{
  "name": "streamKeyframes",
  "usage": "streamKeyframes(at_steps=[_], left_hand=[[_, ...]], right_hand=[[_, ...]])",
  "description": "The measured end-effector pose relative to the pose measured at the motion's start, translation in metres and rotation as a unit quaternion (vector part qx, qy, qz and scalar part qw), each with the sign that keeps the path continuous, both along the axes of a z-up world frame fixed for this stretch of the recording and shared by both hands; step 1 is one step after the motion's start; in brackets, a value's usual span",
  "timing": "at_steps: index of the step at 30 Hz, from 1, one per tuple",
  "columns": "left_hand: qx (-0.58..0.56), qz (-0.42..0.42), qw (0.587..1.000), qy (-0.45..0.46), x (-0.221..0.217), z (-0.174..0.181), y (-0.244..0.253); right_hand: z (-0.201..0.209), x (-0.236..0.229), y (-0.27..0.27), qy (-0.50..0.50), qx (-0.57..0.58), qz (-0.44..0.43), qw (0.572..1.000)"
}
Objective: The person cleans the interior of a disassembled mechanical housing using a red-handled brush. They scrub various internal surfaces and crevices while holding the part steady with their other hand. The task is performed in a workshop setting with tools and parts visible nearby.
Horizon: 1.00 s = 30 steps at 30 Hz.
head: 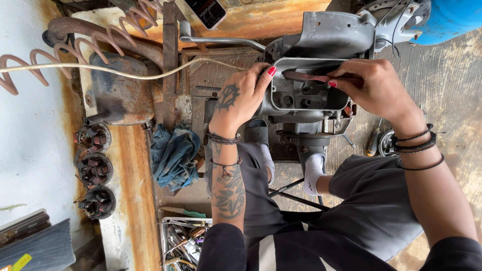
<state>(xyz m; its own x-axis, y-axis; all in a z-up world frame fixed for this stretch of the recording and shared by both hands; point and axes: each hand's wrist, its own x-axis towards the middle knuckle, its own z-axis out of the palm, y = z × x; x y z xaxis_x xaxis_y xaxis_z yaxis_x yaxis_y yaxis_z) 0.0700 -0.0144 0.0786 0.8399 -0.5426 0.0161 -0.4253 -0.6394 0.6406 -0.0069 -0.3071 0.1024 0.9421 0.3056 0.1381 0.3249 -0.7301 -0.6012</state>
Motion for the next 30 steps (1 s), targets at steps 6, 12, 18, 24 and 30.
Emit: streamKeyframes(at_steps=[6, 12, 18, 24, 30], left_hand=[[-0.032, -0.011, 0.999, -0.005, 0.000, -0.008, -0.002], [-0.026, 0.013, 0.999, -0.030, 0.001, -0.018, -0.009], [-0.029, 0.020, 0.999, -0.006, 0.001, -0.015, -0.011], [-0.023, 0.031, 0.998, -0.050, 0.001, -0.031, -0.014], [-0.030, 0.019, 0.998, -0.053, 0.001, -0.029, -0.012]], right_hand=[[0.009, -0.002, 0.005, 0.023, 0.009, 0.036, 0.999], [0.013, -0.003, 0.015, 0.054, 0.034, 0.048, 0.997], [0.011, -0.001, 0.020, 0.072, 0.026, 0.010, 0.997], [-0.004, -0.001, 0.002, 0.047, -0.006, -0.022, 0.999], [-0.006, -0.001, 0.003, 0.044, 0.005, -0.050, 0.998]])
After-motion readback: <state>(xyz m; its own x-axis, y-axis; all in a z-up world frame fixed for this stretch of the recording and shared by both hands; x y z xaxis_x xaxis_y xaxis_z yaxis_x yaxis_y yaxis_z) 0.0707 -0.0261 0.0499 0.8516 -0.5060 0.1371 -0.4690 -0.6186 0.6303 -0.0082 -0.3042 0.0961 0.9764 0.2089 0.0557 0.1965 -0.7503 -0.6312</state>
